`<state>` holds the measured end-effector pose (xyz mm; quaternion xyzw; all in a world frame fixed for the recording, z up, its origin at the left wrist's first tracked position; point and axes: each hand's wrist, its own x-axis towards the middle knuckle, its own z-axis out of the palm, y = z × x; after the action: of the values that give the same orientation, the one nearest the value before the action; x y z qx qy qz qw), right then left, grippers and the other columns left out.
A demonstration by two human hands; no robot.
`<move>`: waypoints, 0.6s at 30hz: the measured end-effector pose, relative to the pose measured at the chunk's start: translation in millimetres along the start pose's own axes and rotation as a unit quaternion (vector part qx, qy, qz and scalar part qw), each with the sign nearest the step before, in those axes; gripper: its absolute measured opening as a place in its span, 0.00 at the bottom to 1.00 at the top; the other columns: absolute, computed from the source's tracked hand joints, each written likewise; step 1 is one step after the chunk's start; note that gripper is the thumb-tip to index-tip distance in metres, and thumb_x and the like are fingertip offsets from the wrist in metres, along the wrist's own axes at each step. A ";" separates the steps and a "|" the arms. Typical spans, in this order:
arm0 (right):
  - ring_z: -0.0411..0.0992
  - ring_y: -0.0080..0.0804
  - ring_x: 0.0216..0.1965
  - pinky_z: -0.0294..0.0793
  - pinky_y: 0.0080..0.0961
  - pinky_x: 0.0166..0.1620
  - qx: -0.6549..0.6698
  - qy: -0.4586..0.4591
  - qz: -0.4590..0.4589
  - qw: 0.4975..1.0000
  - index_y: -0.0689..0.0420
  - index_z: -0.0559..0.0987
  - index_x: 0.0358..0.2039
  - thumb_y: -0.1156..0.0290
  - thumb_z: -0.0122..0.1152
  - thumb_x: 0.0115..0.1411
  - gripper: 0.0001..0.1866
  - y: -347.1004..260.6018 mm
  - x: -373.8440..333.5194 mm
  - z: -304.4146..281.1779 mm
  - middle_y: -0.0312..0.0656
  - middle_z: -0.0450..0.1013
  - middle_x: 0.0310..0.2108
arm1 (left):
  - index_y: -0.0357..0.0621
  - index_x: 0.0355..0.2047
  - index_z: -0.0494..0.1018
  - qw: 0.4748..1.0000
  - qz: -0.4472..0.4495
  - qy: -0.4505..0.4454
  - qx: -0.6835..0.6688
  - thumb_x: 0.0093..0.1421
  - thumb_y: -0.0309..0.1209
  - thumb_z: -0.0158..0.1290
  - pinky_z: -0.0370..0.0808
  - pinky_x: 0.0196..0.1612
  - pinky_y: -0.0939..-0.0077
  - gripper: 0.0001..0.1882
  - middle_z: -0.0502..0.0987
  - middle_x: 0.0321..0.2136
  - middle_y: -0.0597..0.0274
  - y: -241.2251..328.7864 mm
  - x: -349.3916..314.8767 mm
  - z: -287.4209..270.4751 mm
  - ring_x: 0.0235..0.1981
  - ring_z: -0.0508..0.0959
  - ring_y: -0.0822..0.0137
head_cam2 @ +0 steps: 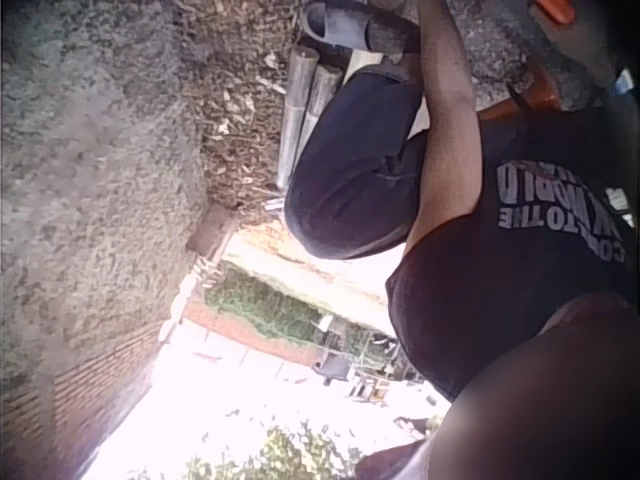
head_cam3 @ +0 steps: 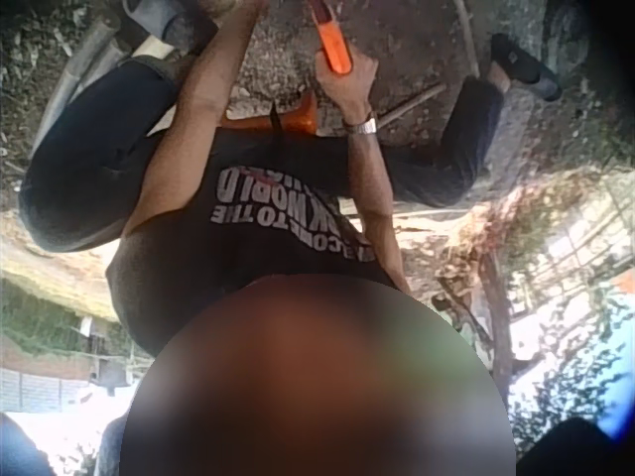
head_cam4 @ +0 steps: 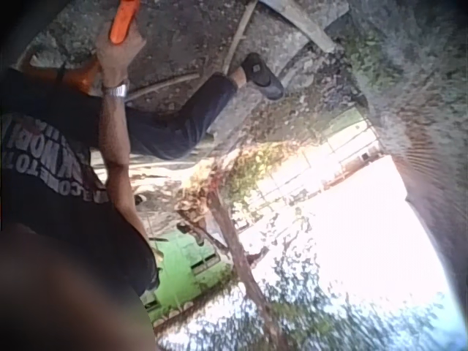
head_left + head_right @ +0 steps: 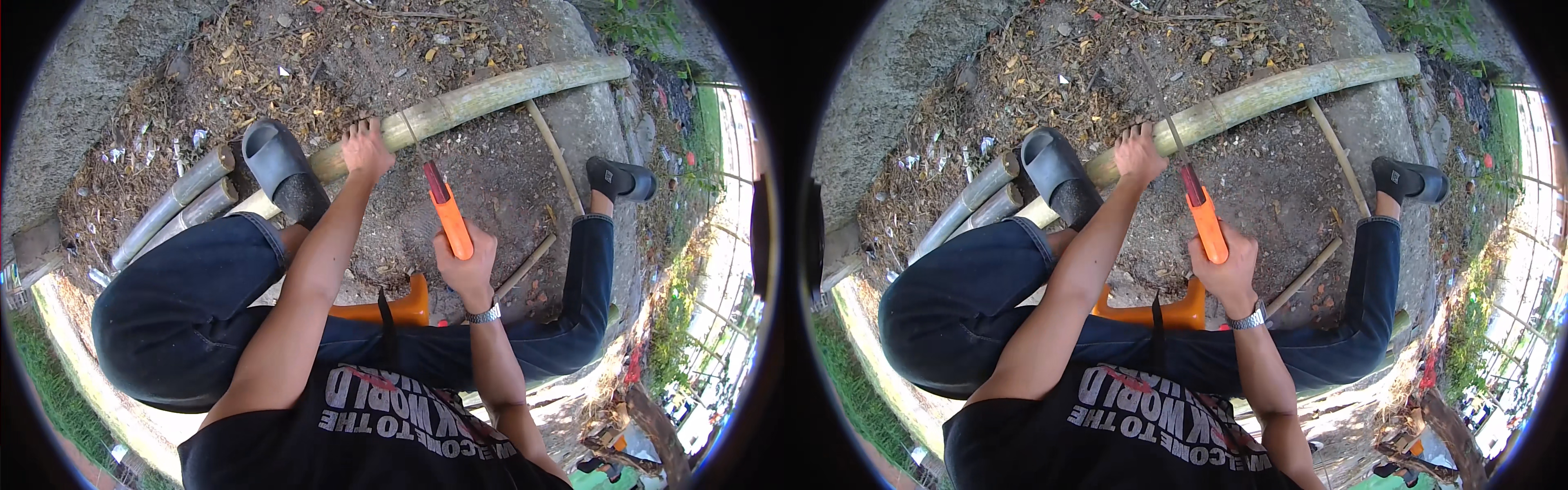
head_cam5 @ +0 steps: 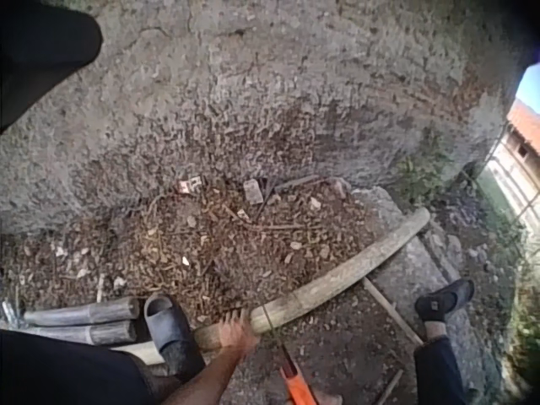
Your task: Sawing through a piece of bamboo on the ground using a hand saw.
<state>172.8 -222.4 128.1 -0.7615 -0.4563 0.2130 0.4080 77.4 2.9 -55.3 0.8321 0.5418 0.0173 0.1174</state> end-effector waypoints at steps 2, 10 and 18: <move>0.77 0.44 0.19 0.74 0.35 0.27 -0.011 0.001 0.012 1.000 0.61 0.82 0.29 0.76 0.67 0.55 0.03 13.2 -11.8 1.6 0.46 0.76 0.20 | 0.48 0.53 0.72 1.000 0.002 -0.024 -0.018 0.43 0.42 0.71 0.77 0.58 0.56 0.36 0.80 0.50 0.50 -4.3 10.2 -5.9 0.55 0.80 0.51; 0.78 0.45 0.20 0.75 0.36 0.28 -0.035 -0.028 0.046 0.998 0.61 0.82 0.29 0.74 0.67 0.54 0.04 21.8 -27.1 -5.1 0.47 0.77 0.20 | 0.48 0.60 0.71 0.998 0.011 -0.058 -0.018 0.41 0.48 0.72 0.80 0.58 0.57 0.45 0.80 0.51 0.50 -15.6 24.4 -7.9 0.56 0.81 0.49; 0.76 0.48 0.20 0.74 0.37 0.28 -0.037 -0.036 0.041 0.998 0.61 0.81 0.29 0.75 0.66 0.54 0.03 5.0 -33.7 -19.8 0.48 0.75 0.20 | 0.47 0.59 0.71 0.998 0.008 -0.065 -0.011 0.40 0.48 0.73 0.80 0.58 0.57 0.45 0.80 0.51 0.49 -14.8 25.2 -10.1 0.56 0.80 0.49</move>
<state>172.6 -261.3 133.8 -0.7860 -0.4471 0.2396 0.3534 72.9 33.3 -51.1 0.8342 0.5265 -0.0297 0.1612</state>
